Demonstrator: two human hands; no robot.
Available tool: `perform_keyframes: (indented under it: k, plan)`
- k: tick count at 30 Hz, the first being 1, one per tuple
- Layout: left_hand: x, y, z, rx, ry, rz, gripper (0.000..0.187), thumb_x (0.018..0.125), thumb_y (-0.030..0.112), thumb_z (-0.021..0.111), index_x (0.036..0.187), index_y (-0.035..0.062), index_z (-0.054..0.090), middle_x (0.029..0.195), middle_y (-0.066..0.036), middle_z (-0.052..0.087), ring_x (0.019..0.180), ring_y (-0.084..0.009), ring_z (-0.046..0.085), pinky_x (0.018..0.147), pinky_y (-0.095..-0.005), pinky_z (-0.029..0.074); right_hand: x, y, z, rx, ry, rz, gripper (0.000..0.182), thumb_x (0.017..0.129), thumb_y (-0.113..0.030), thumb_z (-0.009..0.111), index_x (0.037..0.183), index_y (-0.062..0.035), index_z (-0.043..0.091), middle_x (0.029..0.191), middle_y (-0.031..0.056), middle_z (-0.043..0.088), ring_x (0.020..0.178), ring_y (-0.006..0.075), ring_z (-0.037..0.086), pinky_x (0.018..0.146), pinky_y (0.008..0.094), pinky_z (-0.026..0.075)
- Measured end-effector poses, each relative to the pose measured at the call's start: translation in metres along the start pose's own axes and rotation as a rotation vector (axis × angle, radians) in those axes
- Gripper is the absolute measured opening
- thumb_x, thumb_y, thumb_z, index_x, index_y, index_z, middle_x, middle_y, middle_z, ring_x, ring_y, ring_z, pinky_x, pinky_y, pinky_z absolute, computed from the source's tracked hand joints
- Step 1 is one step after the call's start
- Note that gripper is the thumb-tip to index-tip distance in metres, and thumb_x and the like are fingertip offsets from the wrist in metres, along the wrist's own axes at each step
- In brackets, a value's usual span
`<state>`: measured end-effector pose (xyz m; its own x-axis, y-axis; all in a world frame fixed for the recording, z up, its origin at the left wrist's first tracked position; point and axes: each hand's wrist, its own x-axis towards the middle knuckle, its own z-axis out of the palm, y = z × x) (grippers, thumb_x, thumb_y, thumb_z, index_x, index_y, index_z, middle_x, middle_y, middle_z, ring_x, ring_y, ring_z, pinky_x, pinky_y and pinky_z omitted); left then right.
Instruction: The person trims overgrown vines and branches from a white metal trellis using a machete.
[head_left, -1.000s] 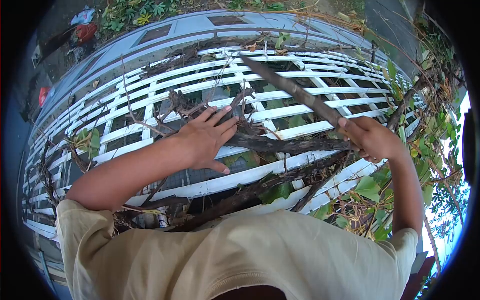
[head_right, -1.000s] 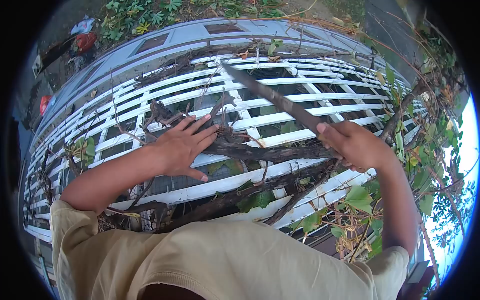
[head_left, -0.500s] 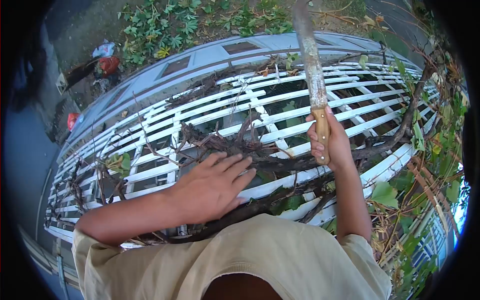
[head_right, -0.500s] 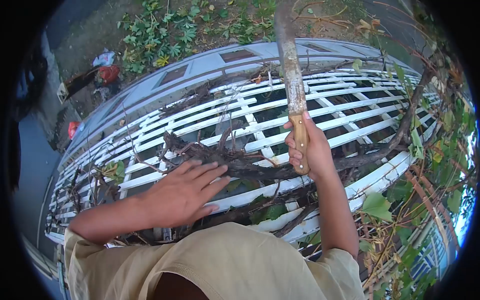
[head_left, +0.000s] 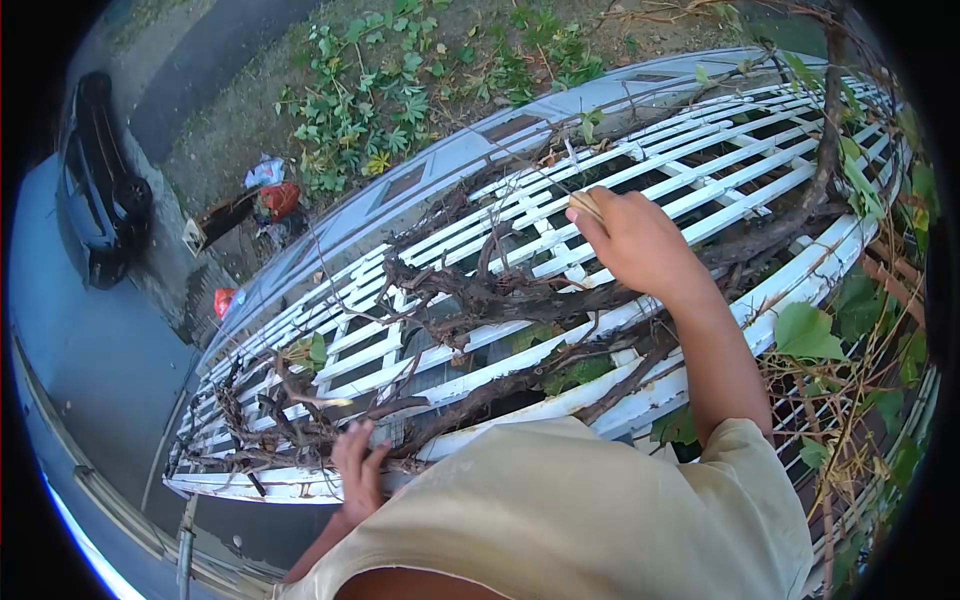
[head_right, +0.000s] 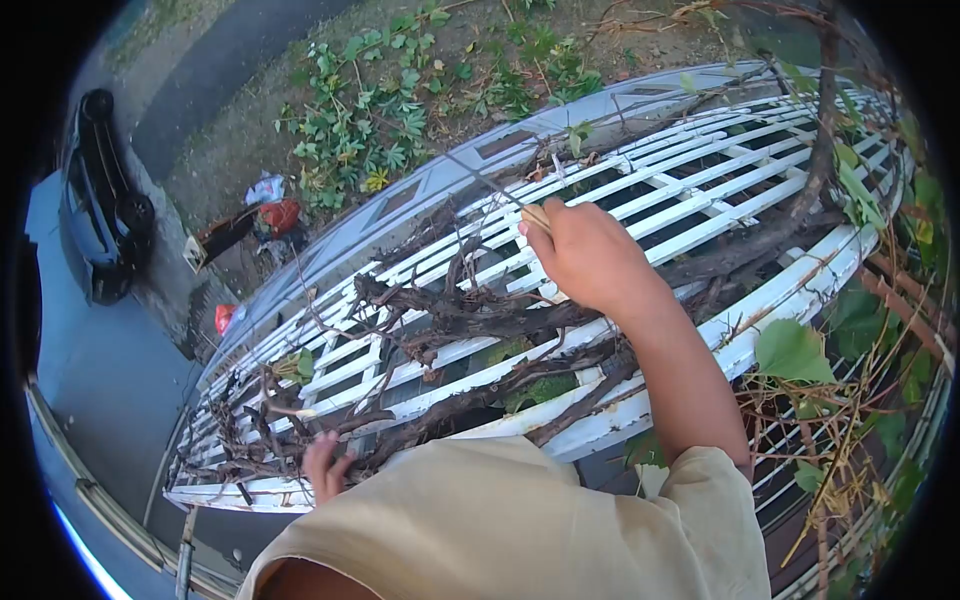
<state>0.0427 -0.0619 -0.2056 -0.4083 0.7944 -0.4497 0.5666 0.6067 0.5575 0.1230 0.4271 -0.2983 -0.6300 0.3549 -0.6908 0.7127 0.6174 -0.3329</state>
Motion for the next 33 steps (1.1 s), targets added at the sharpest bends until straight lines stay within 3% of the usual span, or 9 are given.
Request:
perform_keyframes:
  k: [2,5,9,19,21,22,26,29,33]
  plan:
    - [-0.022,-0.014,0.020,-0.078,-0.101,0.058,0.051,0.098,0.022,0.066,0.143,-0.0006,0.053,0.155,-0.029,0.049,0.141,-0.0491,0.049,0.116,-0.0633,0.036,-0.002,0.001,-0.008,-0.025,-0.021,0.035,0.043,0.109,-0.035,0.056,0.100,0.0047,0.070,0.089,0.0269,0.072,0.091,0.0472,0.070,0.085,0.0567,0.055]
    - [-0.025,-0.020,0.035,0.021,-0.018,0.089,0.058,0.097,0.019,0.067,0.148,-0.0001,0.047,0.157,-0.029,0.047,0.140,-0.0488,0.050,0.115,-0.0627,0.037,-0.005,0.029,-0.001,-0.093,0.077,-0.061,0.040,0.107,-0.034,0.058,0.101,0.0033,0.070,0.087,0.0276,0.072,0.090,0.0483,0.070,0.084,0.0581,0.054]
    - [-0.037,-0.049,0.058,0.052,0.031,0.118,0.055,0.097,0.017,0.067,0.147,0.0054,0.048,0.156,-0.023,0.050,0.137,-0.0453,0.053,0.113,-0.0615,0.039,-0.007,0.034,-0.013,-0.127,-0.032,0.019,0.042,0.105,-0.034,0.056,0.092,0.0020,0.074,0.094,0.0281,0.074,0.096,0.0469,0.072,0.089,0.0555,0.057]
    - [-0.018,-0.009,0.023,-0.061,0.025,0.051,0.052,0.091,0.035,0.072,0.126,-0.0011,0.056,0.119,-0.024,0.058,0.109,-0.0427,0.055,0.098,-0.0545,0.040,-0.003,0.034,-0.015,-0.149,-0.094,-0.038,0.042,0.105,-0.035,0.057,0.104,0.0022,0.077,0.110,0.0268,0.075,0.107,0.0449,0.071,0.096,0.0540,0.056]
    - [-0.018,0.009,0.016,-0.030,0.039,0.075,0.048,0.094,0.030,0.068,0.126,-0.0031,0.055,0.119,-0.026,0.057,0.106,-0.0448,0.054,0.095,-0.0558,0.041,-0.006,0.022,-0.015,-0.245,-0.124,-0.094,0.033,0.100,-0.021,0.054,0.108,-0.0002,0.079,0.117,0.0251,0.075,0.112,0.0415,0.072,0.099,0.0541,0.056]
    - [-0.016,0.021,0.010,-0.059,0.062,0.082,0.048,0.094,0.028,0.068,0.127,-0.0037,0.055,0.118,-0.027,0.056,0.106,-0.0456,0.053,0.094,-0.0560,0.041,0.014,0.036,0.007,-0.395,-0.150,-0.279,0.033,0.102,-0.021,0.054,0.107,0.0000,0.078,0.115,0.0246,0.076,0.109,0.0422,0.073,0.096,0.0538,0.058]
    - [-0.019,0.019,0.004,-0.039,0.078,0.040,0.044,0.095,0.023,0.069,0.128,-0.0043,0.058,0.120,-0.027,0.056,0.110,-0.0480,0.054,0.099,-0.0554,0.044,0.011,0.038,0.030,-0.406,0.018,-0.482,0.040,0.109,-0.028,0.050,0.094,-0.0004,0.074,0.103,0.0246,0.076,0.097,0.0439,0.072,0.092,0.0571,0.056]
    - [-0.023,0.027,-0.001,-0.067,0.037,-0.060,0.051,0.093,0.026,0.073,0.133,-0.0017,0.058,0.128,-0.024,0.058,0.119,-0.0443,0.057,0.107,-0.0529,0.044,0.001,0.018,0.031,-0.250,-0.047,-0.354,0.043,0.108,-0.034,0.054,0.098,0.0041,0.073,0.101,0.0331,0.072,0.098,0.0527,0.068,0.090,0.0611,0.054]
    - [-0.030,0.026,0.005,-0.052,0.104,-0.057,0.055,0.092,0.031,0.073,0.134,-0.0003,0.058,0.127,-0.021,0.059,0.119,-0.0414,0.057,0.106,-0.0514,0.044,-0.015,-0.018,0.019,-0.297,-0.155,-0.276,0.044,0.107,-0.035,0.059,0.107,0.0065,0.073,0.105,0.0327,0.073,0.104,0.0498,0.070,0.095,0.0582,0.054]
